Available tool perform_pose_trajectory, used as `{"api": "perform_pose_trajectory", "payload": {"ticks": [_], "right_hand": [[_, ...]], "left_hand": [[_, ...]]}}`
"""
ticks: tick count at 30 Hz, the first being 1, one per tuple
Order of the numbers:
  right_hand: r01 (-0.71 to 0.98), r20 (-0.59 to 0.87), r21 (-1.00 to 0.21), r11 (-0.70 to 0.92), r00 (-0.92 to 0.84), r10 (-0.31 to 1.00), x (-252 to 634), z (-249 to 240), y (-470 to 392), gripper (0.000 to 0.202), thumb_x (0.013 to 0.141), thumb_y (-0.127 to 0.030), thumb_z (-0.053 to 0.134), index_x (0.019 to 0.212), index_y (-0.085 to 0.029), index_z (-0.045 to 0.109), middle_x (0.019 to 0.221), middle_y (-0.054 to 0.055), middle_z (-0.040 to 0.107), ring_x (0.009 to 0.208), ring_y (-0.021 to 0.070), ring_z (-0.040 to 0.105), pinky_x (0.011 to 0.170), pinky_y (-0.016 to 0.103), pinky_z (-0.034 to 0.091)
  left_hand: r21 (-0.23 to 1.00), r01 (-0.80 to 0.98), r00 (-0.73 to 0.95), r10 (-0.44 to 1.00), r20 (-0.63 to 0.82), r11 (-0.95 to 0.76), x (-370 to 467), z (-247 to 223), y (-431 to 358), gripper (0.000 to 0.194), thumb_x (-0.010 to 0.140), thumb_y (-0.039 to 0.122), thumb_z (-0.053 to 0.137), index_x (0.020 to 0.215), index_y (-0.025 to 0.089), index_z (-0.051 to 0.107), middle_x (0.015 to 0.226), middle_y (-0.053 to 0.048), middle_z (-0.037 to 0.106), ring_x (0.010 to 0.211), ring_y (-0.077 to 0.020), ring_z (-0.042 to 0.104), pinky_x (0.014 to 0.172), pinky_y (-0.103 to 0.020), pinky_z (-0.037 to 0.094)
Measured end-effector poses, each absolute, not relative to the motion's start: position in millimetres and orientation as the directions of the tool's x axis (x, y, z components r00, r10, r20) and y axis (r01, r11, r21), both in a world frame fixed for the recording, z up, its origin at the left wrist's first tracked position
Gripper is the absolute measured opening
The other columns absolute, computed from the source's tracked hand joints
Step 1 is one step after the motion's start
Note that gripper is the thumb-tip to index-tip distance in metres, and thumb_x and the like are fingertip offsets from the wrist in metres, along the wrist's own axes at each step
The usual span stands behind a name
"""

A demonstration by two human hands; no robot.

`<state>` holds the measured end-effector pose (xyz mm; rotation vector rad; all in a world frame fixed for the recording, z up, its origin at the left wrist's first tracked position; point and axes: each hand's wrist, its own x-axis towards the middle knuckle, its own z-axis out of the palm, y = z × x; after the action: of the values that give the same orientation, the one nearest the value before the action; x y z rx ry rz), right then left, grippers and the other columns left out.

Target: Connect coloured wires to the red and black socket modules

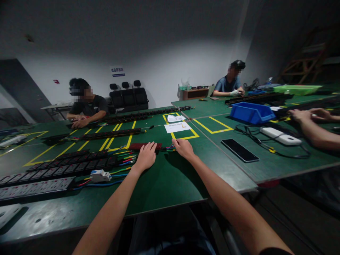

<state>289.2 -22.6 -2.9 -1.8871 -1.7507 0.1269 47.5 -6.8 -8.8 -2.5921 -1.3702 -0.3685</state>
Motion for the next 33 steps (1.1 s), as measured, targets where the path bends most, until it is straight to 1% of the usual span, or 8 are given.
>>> {"api": "perform_pose_trajectory", "payload": {"ticks": [3,6,8,12,16,22,28,33], "right_hand": [[0.911,0.292,-0.411,-0.035,0.168,0.941,290,-1,-25,0.058,0.107,-0.052,0.035,0.079,-0.021,0.075,0.085,0.009,0.076,0.077,0.0198,0.067,0.062,0.026,0.032],[0.927,0.254,-0.355,-0.119,0.218,0.942,294,1,-27,0.046,0.104,-0.048,0.044,0.085,-0.023,0.078,0.091,0.010,0.078,0.082,0.0217,0.069,0.065,0.026,0.036],[0.925,0.238,-0.346,-0.160,0.251,0.938,296,1,-27,0.039,0.102,-0.045,0.047,0.092,-0.024,0.079,0.097,0.010,0.078,0.087,0.0231,0.071,0.068,0.026,0.040],[0.912,0.166,-0.349,-0.215,0.286,0.944,298,1,-26,0.039,0.101,-0.049,0.048,0.100,-0.026,0.079,0.105,0.010,0.078,0.096,0.0264,0.072,0.077,0.029,0.047],[0.920,0.083,-0.335,-0.201,0.242,0.967,297,-1,-24,0.036,0.099,-0.049,0.052,0.102,-0.025,0.078,0.109,0.010,0.078,0.100,0.0274,0.072,0.080,0.031,0.049],[0.920,0.057,-0.349,-0.178,0.210,0.976,295,-3,-24,0.037,0.101,-0.045,0.049,0.106,-0.023,0.078,0.112,0.012,0.078,0.100,0.0278,0.073,0.076,0.030,0.047],[0.911,0.109,-0.390,-0.138,0.195,0.975,293,-7,-22,0.040,0.103,-0.049,0.046,0.100,-0.022,0.076,0.105,0.012,0.077,0.093,0.0262,0.071,0.070,0.029,0.043],[0.905,0.189,-0.418,-0.076,0.169,0.967,292,-12,-20,0.029,0.102,-0.044,0.055,0.097,-0.021,0.072,0.099,0.007,0.075,0.087,0.0195,0.066,0.068,0.026,0.038]], "left_hand": [[-0.047,0.830,0.543,0.783,0.303,-0.556,48,-8,-8,0.059,0.101,0.020,0.044,0.159,0.016,0.044,0.164,-0.013,0.046,0.153,-0.0301,0.041,0.127,-0.054,0.032],[-0.056,0.831,0.542,0.785,0.299,-0.553,48,-8,-8,0.060,0.100,0.020,0.045,0.159,0.016,0.044,0.165,-0.014,0.045,0.153,-0.0305,0.040,0.127,-0.055,0.032],[-0.057,0.832,0.542,0.788,0.292,-0.552,48,-8,-9,0.060,0.099,0.019,0.045,0.159,0.015,0.044,0.165,-0.014,0.045,0.154,-0.0308,0.040,0.127,-0.055,0.032],[-0.050,0.830,0.545,0.789,0.286,-0.555,48,-6,-10,0.059,0.101,0.019,0.044,0.159,0.015,0.044,0.165,-0.013,0.045,0.154,-0.0304,0.039,0.127,-0.054,0.031],[-0.053,0.829,0.546,0.787,0.286,-0.556,49,-4,-11,0.058,0.101,0.019,0.044,0.159,0.016,0.044,0.165,-0.013,0.045,0.154,-0.0299,0.039,0.127,-0.054,0.031],[-0.047,0.831,0.545,0.792,0.275,-0.555,49,-3,-11,0.058,0.101,0.020,0.043,0.160,0.016,0.043,0.165,-0.013,0.044,0.154,-0.0295,0.039,0.127,-0.054,0.031],[-0.033,0.828,0.545,0.790,0.283,-0.560,48,-4,-11,0.059,0.101,0.020,0.042,0.160,0.015,0.043,0.166,-0.013,0.044,0.154,-0.0299,0.039,0.127,-0.055,0.031],[-0.044,0.829,0.545,0.789,0.284,-0.557,48,-5,-9,0.059,0.101,0.020,0.042,0.160,0.017,0.043,0.165,-0.013,0.045,0.154,-0.0295,0.039,0.127,-0.054,0.031]]}}
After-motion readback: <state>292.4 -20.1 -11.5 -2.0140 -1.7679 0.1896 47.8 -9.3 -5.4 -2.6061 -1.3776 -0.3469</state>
